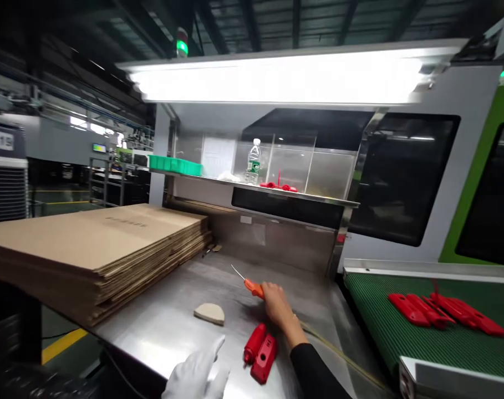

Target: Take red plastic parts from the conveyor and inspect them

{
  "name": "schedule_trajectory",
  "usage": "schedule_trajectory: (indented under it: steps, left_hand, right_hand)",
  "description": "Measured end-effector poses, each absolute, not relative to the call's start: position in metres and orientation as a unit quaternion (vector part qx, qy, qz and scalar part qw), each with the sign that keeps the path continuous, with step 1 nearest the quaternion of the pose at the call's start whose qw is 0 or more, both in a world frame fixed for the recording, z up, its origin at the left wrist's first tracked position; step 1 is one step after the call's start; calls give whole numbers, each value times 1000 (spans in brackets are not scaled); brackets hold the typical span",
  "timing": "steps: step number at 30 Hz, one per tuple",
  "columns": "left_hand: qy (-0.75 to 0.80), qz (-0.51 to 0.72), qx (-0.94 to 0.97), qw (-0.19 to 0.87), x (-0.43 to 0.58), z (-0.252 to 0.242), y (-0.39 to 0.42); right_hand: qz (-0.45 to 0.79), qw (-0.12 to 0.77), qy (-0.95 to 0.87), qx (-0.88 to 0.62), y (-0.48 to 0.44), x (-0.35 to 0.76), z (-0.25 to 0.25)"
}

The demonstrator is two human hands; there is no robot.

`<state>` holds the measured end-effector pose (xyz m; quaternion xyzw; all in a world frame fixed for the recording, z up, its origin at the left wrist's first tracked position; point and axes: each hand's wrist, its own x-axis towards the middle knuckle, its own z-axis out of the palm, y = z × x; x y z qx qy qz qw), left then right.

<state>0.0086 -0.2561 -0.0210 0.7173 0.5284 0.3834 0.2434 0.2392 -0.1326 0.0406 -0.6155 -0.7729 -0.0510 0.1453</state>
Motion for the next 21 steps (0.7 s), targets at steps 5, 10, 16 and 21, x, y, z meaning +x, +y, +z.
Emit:
schedule_trajectory:
  steps: [5, 10, 16, 21]
  left_hand:
    - [585, 394, 687, 175, 66, -16, -248]
    - [597, 414, 652, 216, 87, -18, -234]
    - [566, 448, 615, 317, 96, -17, -216]
    - [428, 498, 576, 486, 81, -9, -221]
  right_hand:
    - [-21, 126, -791, -599, -124, 253, 29]
    - [-44, 176, -725, -665, -203, 311, 21]
    - [12, 190, -656, -731, -300, 345, -20]
    - [35, 292, -612, -734, -310, 333, -26]
